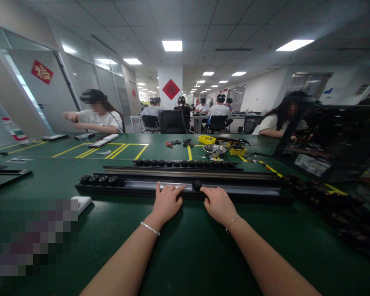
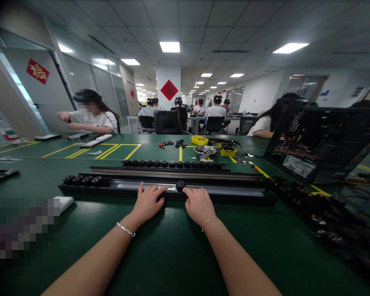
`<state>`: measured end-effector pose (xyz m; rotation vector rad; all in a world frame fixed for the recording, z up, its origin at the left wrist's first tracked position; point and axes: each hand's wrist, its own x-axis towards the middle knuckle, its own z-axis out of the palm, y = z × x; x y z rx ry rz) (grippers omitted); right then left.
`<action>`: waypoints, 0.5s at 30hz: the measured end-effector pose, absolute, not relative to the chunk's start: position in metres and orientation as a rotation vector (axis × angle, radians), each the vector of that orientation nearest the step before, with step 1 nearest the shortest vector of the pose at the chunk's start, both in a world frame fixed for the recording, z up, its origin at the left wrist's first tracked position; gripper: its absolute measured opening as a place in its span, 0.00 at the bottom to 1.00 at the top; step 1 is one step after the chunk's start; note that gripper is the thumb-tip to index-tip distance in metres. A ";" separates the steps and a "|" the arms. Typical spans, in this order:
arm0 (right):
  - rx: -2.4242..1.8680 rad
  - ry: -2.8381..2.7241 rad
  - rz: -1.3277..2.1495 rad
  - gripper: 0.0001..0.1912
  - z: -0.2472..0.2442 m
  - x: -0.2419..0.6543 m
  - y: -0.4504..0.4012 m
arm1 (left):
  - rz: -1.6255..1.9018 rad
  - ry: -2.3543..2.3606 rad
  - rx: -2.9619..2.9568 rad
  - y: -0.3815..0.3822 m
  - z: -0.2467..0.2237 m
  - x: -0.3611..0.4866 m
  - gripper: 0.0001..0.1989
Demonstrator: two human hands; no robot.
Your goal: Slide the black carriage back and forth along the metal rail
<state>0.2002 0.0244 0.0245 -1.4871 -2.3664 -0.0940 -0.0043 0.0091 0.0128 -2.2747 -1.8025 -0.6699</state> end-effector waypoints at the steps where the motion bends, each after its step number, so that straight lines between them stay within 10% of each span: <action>1: -1.489 -2.366 -0.098 0.20 0.024 0.201 0.025 | -0.669 -1.804 -2.276 0.009 0.013 -0.004 0.19; 15: -1.501 -2.344 -0.116 0.20 0.024 0.209 0.025 | -0.647 -1.825 -2.274 0.009 0.014 -0.004 0.20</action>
